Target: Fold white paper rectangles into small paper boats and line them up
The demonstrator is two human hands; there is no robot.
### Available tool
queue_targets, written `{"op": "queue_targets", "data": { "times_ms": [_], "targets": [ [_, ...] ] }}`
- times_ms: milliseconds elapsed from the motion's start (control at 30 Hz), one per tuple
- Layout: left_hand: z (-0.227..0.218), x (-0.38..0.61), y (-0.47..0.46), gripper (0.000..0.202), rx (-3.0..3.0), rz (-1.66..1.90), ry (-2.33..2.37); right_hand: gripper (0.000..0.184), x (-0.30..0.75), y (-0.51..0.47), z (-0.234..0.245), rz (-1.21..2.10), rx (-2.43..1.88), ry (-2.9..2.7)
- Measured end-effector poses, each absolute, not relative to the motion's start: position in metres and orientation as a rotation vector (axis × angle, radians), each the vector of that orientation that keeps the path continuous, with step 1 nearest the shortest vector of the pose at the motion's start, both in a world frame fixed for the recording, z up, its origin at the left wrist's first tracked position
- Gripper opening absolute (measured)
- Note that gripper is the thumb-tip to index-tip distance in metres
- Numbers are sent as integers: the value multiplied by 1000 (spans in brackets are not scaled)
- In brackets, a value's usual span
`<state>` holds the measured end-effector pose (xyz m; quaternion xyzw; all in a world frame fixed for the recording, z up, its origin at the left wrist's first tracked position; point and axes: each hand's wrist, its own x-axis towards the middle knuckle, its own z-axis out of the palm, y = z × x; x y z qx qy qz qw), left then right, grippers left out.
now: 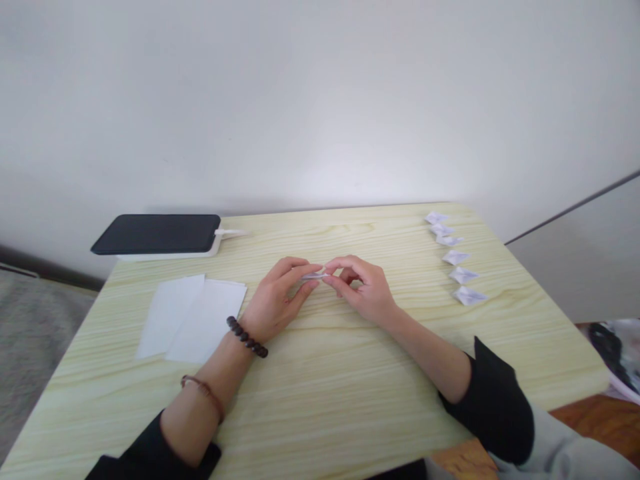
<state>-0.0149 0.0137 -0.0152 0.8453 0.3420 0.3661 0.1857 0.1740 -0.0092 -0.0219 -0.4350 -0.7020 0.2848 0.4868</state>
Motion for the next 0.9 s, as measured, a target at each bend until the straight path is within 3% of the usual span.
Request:
{"op": "queue_targets", "data": {
  "times_ms": [400,667,900],
  "targets": [
    [-9,-11,10,14,2177,981,1009,19,174,-8,-22,825,-1117,-1585],
    [-14,-11,12,20,1997,964,1124,13,174,-9,-23,824,-1091,-1483],
    [-9,-13,9,27,2086,813,1235,23,174,-8,-25,869,-1072,-1453]
  ]
}}
